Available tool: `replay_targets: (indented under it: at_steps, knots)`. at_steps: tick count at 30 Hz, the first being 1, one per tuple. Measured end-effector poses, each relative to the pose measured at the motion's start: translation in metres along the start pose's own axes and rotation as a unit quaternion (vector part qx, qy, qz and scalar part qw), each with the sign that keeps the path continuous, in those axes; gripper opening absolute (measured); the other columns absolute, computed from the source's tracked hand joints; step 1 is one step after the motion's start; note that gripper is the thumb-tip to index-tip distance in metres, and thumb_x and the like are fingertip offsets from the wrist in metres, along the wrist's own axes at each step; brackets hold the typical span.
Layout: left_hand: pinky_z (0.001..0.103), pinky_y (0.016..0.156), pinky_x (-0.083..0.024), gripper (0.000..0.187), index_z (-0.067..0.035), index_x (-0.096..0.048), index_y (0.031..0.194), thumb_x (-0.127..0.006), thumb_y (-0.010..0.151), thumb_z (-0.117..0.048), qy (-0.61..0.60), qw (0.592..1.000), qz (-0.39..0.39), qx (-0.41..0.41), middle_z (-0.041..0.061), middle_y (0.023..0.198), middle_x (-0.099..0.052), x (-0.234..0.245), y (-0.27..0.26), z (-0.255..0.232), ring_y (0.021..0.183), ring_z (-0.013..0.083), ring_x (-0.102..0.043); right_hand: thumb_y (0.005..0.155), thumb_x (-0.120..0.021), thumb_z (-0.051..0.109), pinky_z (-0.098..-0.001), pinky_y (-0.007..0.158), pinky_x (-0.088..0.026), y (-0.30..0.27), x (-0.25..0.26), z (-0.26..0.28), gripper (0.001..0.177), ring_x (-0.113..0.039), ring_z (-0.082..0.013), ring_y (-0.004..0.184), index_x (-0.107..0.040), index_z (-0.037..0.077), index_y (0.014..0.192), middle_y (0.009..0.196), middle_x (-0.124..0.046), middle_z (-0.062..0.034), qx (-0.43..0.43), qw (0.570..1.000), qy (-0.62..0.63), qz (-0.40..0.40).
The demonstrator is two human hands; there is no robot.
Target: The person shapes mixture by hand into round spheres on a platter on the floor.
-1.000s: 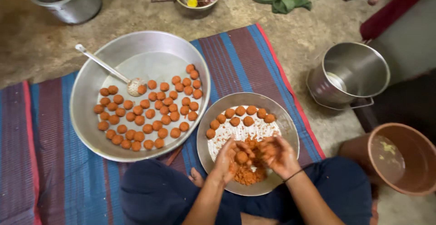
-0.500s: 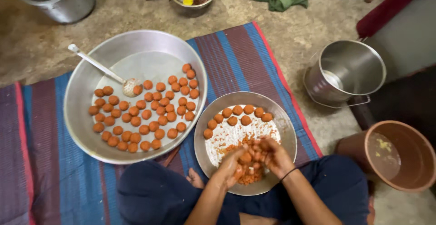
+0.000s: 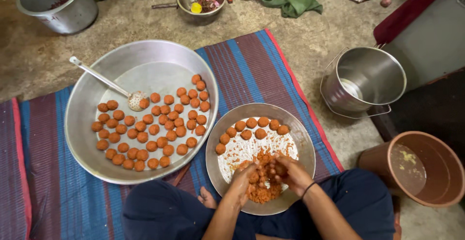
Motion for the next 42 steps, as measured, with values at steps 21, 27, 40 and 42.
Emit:
replay_targets:
  at_steps: [21,27,40,42]
  knots:
    - [0.023,0.042,-0.035,0.024,-0.010,-0.072,0.099,-0.063,0.096,-0.032,0.089,0.993,-0.074,0.011,0.002,0.085,-0.071,0.015,0.012,0.013,0.065,0.0153,-0.066,0.101,-0.047,0.008,-0.0358,0.076,-0.058,0.073,0.023,0.043,0.019,-0.070,-0.0241,0.089,-0.061,0.002,0.114,0.104,-0.070,-0.0134,0.146,0.983,0.028,-0.109]
    - [0.027,0.058,-0.047,0.033,-0.007,-0.068,0.105,-0.062,0.100,-0.039,0.068,0.997,-0.039,-0.013,0.005,0.089,-0.070,0.013,0.012,0.011,0.077,0.0142,-0.068,0.098,-0.057,0.012,-0.0362,0.081,-0.058,0.041,0.020,0.018,0.025,-0.071,-0.0234,0.092,-0.072,0.001,0.114,0.105,-0.075,-0.0168,0.217,0.955,-0.183,-0.090]
    - [0.032,0.087,-0.057,0.055,-0.009,-0.062,0.127,-0.044,0.098,-0.052,0.069,0.989,0.103,0.080,0.005,0.109,-0.076,-0.024,-0.041,-0.029,0.096,0.0163,-0.074,0.098,-0.061,0.031,-0.0449,0.081,-0.060,0.004,-0.012,0.020,0.028,-0.067,-0.0262,0.099,-0.062,0.011,0.118,0.108,-0.069,-0.0084,0.065,0.978,0.100,0.174]
    - [0.031,0.076,-0.060,0.040,-0.004,-0.064,0.121,-0.054,0.101,-0.036,0.074,0.997,-0.013,0.019,0.009,0.101,-0.075,0.002,-0.020,-0.015,0.084,0.0174,-0.073,0.102,-0.057,0.027,-0.0340,0.086,-0.059,-0.006,-0.015,0.029,0.030,-0.071,-0.0191,0.104,-0.058,0.006,0.123,0.117,-0.071,-0.0092,0.066,0.975,-0.004,0.214]
Point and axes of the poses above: each hand's wrist, its own y-axis towards the middle knuckle, its own x-axis out of the back of the hand, z = x × y, the point moved 3 cm from there along y, towards the middle knuckle
